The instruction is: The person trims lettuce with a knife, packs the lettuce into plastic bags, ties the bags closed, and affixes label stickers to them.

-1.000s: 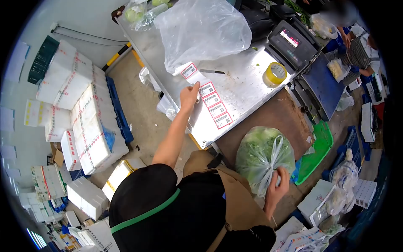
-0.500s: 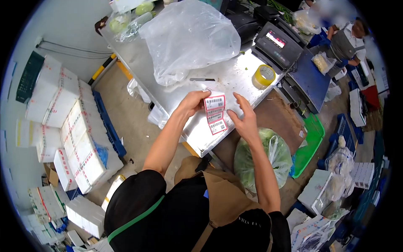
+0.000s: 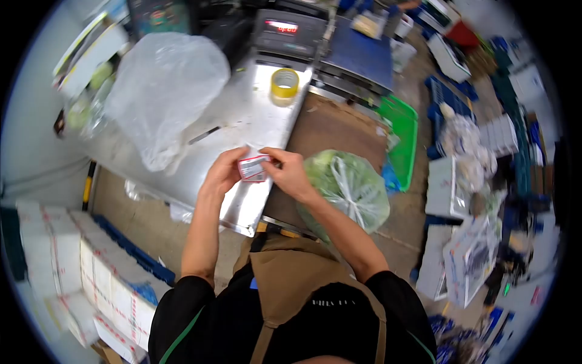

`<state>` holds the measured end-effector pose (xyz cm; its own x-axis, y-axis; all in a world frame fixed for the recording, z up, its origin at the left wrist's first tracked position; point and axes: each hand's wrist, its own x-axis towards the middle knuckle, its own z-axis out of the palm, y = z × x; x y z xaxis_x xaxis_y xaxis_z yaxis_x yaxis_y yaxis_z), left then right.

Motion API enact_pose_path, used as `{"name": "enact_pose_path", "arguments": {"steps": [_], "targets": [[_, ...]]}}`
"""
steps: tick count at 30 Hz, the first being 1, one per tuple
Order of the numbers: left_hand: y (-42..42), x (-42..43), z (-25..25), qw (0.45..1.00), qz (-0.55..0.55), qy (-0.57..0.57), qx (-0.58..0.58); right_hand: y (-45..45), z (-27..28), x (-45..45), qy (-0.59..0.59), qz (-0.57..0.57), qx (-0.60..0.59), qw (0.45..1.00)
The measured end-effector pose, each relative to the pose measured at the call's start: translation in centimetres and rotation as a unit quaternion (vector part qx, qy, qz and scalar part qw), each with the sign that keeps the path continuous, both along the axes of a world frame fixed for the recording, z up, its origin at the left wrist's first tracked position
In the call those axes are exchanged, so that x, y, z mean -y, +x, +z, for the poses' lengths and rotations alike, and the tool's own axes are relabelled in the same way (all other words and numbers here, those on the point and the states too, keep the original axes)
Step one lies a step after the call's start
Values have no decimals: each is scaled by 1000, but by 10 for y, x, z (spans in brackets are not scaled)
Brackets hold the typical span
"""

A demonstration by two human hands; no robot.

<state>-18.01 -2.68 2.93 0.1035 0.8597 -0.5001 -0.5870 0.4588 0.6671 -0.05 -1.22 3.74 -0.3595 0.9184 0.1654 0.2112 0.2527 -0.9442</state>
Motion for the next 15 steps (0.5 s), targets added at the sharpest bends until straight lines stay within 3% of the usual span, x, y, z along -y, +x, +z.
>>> {"name": "enact_pose_path", "arguments": {"steps": [1, 3, 6, 11, 15], "targets": [[5, -4, -2, 998, -7, -32, 59, 6, 7, 3, -8, 0, 0, 1000], [15, -9, 1, 998, -53, -20, 19, 17, 7, 13, 39, -9, -27, 999], [32, -16, -4, 996, -78, 0, -29, 31, 6, 26, 210, -54, -8, 976], [68, -22, 1, 993, -111, 10, -44, 55, 6, 39, 318, -115, 40, 940], [95, -21, 8, 994, -86, 19, -62, 74, 9, 44, 331, -151, 41, 931]]}}
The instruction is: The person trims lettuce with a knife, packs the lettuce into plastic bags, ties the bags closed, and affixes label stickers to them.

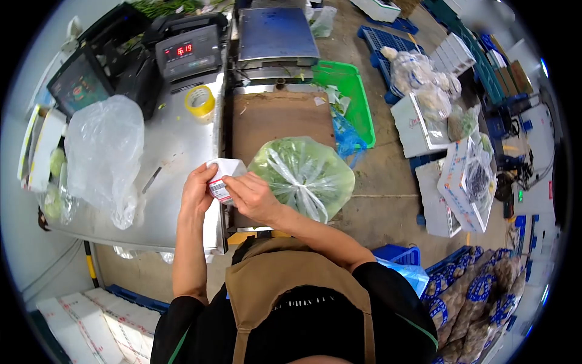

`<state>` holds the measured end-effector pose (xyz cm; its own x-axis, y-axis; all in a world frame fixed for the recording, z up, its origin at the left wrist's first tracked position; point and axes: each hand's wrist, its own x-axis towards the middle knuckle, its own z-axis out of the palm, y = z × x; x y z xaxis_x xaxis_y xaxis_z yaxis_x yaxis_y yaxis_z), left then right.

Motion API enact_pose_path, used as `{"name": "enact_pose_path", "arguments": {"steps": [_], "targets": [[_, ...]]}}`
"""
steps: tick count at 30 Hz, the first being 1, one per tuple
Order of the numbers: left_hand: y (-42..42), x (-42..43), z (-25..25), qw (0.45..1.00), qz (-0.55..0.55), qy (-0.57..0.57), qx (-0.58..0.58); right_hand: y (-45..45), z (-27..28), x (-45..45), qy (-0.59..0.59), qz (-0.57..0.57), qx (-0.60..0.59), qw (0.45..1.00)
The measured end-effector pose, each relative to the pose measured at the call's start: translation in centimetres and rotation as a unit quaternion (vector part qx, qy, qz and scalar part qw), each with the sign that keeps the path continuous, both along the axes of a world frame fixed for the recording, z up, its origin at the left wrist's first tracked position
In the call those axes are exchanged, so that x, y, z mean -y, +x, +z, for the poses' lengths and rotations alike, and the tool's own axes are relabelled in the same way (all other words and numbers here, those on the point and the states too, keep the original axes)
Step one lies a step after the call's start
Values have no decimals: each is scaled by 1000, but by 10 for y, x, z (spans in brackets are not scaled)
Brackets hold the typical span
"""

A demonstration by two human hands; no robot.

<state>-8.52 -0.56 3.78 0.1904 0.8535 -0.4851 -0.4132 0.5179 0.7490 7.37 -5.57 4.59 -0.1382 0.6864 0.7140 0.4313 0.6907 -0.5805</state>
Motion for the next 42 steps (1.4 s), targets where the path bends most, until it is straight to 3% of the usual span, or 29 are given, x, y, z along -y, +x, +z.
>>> {"name": "enact_pose_path", "arguments": {"steps": [4, 8, 14, 16, 20, 23, 26, 30, 33, 42], "targets": [[21, 2, 6, 1000, 13, 5, -26, 19, 3, 6, -13, -23, -21, 999], [42, 5, 11, 999, -5, 25, -23, 34, 10, 10, -162, 13, -188, 969], [57, 6, 13, 996, 40, 21, -75, 54, 7, 18, -43, -44, -5, 998], [62, 7, 11, 998, 33, 27, -56, 53, 12, 21, -166, -50, -129, 976], [70, 12, 20, 999, 13, 25, -22, 60, 14, 17, -222, -19, -137, 965], [64, 10, 22, 1000, 20, -9, 6, 59, 16, 15, -208, -10, -153, 966], [58, 11, 21, 999, 22, -17, 18, 59, 12, 16, -119, -29, -48, 991], [54, 14, 27, 998, 51, -31, 3, 53, 9, 15, -69, -9, -15, 997], [50, 16, 30, 998, 61, -28, -8, 46, 13, 14, -174, -8, -76, 982], [49, 17, 37, 997, 66, 7, -47, 45, 3, 5, -255, 61, -152, 953]]}}
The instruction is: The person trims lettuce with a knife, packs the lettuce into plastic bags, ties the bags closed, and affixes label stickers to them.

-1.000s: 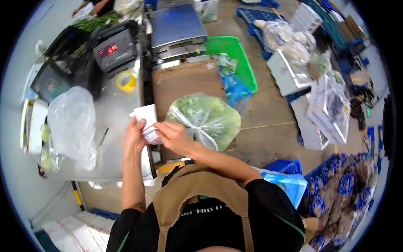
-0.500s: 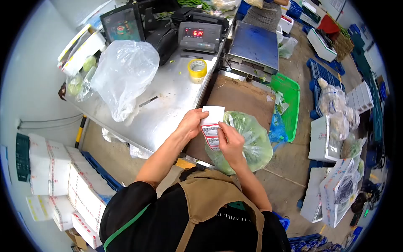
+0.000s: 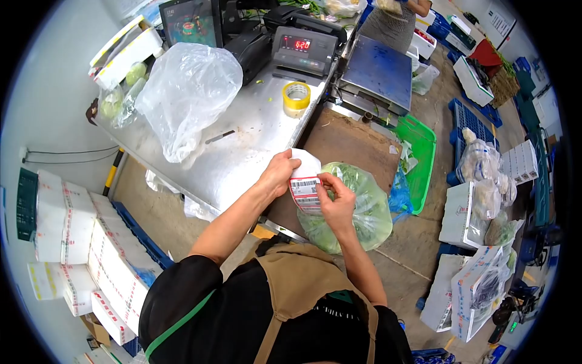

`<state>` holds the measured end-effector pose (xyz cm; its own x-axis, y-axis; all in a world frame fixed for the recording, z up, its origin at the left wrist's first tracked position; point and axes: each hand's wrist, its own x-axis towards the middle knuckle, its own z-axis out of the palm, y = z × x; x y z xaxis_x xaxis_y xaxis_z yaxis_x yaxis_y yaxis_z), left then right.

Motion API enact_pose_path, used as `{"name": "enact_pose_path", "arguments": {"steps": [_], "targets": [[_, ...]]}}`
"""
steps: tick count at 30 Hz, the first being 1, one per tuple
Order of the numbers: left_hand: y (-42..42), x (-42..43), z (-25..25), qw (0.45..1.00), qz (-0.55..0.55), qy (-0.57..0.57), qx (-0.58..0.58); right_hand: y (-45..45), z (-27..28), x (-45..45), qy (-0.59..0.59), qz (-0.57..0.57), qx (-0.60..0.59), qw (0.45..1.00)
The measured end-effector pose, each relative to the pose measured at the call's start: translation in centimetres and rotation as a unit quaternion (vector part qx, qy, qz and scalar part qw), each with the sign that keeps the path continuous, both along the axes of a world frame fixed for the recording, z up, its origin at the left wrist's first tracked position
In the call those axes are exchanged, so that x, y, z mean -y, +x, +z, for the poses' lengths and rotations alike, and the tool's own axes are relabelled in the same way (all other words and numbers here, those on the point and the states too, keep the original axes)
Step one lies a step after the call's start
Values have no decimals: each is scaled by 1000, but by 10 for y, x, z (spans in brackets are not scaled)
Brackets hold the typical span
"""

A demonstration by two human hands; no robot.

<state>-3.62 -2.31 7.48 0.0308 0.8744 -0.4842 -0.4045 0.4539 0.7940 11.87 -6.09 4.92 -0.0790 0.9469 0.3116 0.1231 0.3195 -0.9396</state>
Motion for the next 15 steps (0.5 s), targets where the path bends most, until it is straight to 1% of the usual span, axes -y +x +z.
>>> {"name": "enact_pose_path", "arguments": {"steps": [3, 6, 9, 12, 15], "targets": [[2, -1, 2, 1000, -7, 9, -18, 1, 0, -2, -81, 21, -84, 993], [4, -2, -2, 999, -15, 18, -28, 4, -1, -4, -104, 29, -84, 991], [8, -4, -6, 999, -2, 13, -38, 7, 2, -3, -161, 48, -154, 974], [12, -1, -2, 999, -3, 20, -44, 9, 7, -2, -182, 31, -169, 968], [15, 2, 6, 998, -3, 29, -50, 9, 11, 1, -73, -18, -57, 996]]}}
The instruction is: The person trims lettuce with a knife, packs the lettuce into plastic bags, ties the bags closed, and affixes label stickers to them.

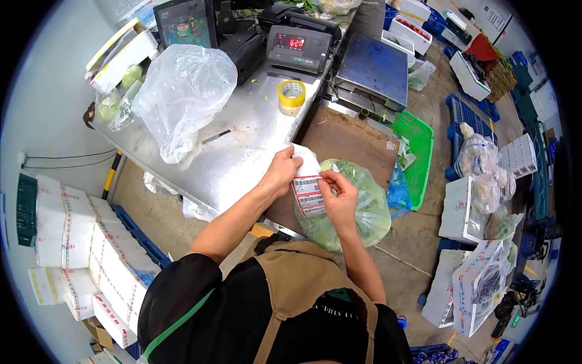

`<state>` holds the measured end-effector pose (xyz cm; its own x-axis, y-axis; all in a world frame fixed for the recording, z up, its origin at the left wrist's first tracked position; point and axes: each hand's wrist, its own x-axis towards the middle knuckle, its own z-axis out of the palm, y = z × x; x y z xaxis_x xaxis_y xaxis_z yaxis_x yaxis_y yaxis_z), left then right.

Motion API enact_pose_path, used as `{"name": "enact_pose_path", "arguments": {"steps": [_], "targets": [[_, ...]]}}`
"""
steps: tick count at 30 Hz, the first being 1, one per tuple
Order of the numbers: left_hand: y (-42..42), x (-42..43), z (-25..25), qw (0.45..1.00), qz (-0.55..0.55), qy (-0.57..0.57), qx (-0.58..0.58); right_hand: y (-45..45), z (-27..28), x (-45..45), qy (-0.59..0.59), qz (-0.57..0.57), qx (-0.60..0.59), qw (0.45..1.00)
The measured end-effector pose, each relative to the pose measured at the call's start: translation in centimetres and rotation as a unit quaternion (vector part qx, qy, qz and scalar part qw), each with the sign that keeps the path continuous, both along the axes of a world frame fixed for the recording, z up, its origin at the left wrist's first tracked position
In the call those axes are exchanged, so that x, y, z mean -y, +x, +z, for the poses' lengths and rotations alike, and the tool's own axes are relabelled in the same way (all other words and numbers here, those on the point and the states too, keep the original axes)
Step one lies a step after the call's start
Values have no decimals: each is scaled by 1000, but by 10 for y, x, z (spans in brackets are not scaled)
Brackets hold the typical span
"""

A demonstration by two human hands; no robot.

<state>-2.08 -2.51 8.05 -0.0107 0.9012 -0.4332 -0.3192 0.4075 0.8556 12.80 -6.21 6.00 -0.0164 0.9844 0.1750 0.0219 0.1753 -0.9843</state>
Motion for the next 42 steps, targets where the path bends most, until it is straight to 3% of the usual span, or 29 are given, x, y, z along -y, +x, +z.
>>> {"name": "enact_pose_path", "arguments": {"steps": [6, 9, 12, 18, 21, 23, 26, 28, 30, 31, 32, 35, 36, 38, 39, 41, 42], "targets": [[1, 1, -2, 1000, -8, 10, -3, 2, 5, 5, 170, -66, 162, 970], [2, 2, -4, 1000, -9, 14, -4, -1, 5, 7, 115, -92, 117, 982], [4, 3, -3, 1000, -3, 8, -1, 2, 2, 7, 135, -70, 126, 980], [6, 5, -8, 1000, 4, -9, 13, 6, -9, 5, 352, -93, 332, 870], [2, -2, -28, 998, 31, -25, 42, 1, -1, 11, 406, -125, 328, 843], [-5, -3, -25, 998, 22, -38, -37, 1, 8, 20, 423, -98, 250, 866], [-43, -18, -38, 992, 120, 25, -12, 26, 25, 29, 363, -72, 81, 926], [-95, -27, -30, 987, 137, 47, -71, 53, 38, 39, 163, -163, -153, 961], [-150, -35, -32, 972, 203, 77, -93, 115, 31, 32, 17, -225, -148, 963], [-159, -31, -18, 964, 240, 89, -79, 145, 8, 24, 6, -262, -190, 946], [-196, -35, -26, 974, 186, 95, -90, 171, -25, 18, -5, -298, -232, 926], [-256, -38, -45, 979, 156, 80, -105, 225, -95, 23, -41, -352, -197, 914], [-285, -40, -68, 972, 148, 82, -163, 229, -119, 23, -62, -355, -160, 919], [-340, -39, -114, 948, 134, 26, -287, 234, -159, 25, -106, -356, -89, 924], [-336, -34, -114, 870, 158, 3, -467, 230, -166, 25, -124, -353, -15, 927], [-309, -22, -116, 614, 189, -40, -766, 216, -176, 24, -161, -338, 131, 918], [-291, -19, -112, 612, 166, 15, -773, 213, -183, 24, -135, -326, 196, 915]]}}
